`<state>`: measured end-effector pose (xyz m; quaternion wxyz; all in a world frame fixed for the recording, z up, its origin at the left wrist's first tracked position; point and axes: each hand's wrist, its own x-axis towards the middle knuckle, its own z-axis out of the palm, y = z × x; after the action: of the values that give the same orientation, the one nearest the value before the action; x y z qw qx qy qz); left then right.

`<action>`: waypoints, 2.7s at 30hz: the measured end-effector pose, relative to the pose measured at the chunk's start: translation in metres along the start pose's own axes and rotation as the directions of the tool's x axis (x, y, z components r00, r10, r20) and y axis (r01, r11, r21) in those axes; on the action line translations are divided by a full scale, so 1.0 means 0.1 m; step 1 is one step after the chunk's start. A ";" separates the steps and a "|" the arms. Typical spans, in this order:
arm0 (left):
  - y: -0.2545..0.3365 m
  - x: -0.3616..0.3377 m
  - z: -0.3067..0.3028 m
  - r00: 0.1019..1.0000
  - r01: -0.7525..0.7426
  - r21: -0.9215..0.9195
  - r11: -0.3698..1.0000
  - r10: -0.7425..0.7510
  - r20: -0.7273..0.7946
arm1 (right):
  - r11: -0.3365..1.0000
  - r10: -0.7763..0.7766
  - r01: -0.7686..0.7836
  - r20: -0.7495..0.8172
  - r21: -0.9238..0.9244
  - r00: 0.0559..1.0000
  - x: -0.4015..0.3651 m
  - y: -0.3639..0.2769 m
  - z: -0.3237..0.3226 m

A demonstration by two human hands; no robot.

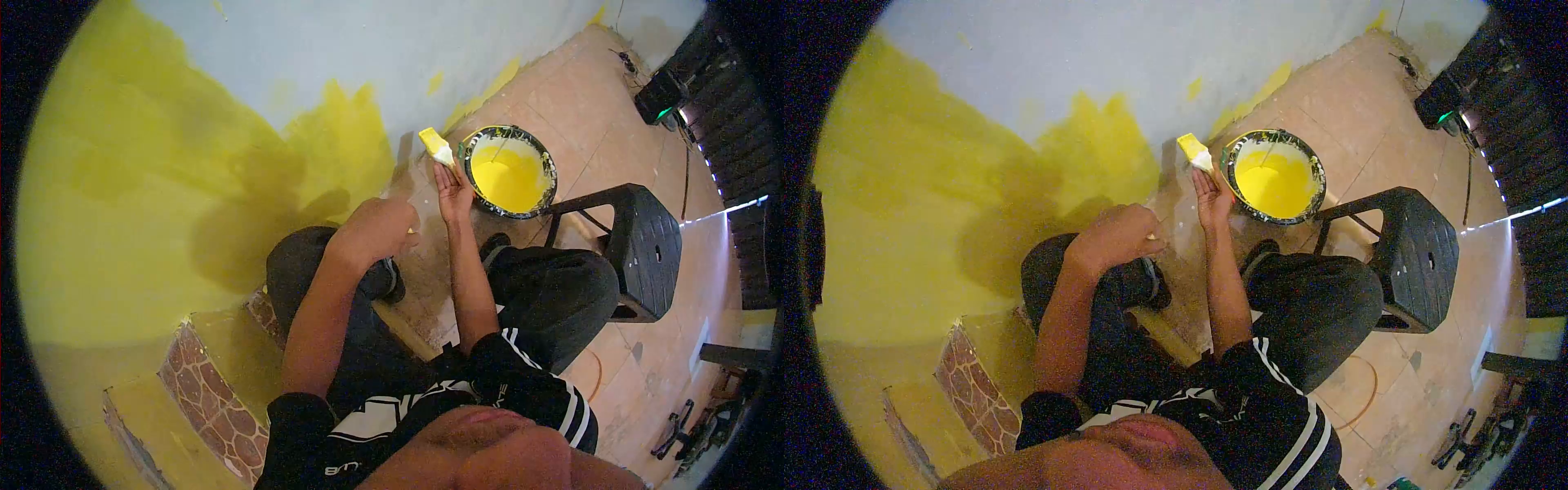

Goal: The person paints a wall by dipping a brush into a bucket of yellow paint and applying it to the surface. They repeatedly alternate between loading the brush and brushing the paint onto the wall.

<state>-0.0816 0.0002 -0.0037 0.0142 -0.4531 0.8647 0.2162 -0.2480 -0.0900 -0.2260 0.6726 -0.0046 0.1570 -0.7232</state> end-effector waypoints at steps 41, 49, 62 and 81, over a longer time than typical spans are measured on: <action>0.00 -0.05 0.18 0.969 0.116 0.053 0.992 -0.125 0.213 | 0.909 0.018 -0.138 -0.294 -0.394 0.955 0.33 0.87 -0.70; -0.03 -0.02 0.20 0.954 0.138 0.059 0.989 -0.149 0.261 | 0.931 0.023 -0.078 -0.157 -0.358 0.987 0.31 0.79 -0.43; 0.03 -0.03 0.12 0.940 0.149 0.084 0.985 -0.168 0.297 | 0.919 0.026 0.002 0.065 -0.395 0.998 0.17 0.49 0.52; -0.04 0.01 0.19 0.940 0.138 0.034 0.990 -0.141 0.309 | 0.891 -0.088 0.199 0.274 -0.407 0.958 -0.29 0.17 1.97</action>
<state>-0.0824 0.0046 -0.0221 0.1682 -0.4734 0.8187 0.2781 -0.1862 -0.1060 -0.0370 0.6133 -0.2551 0.2266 -0.7123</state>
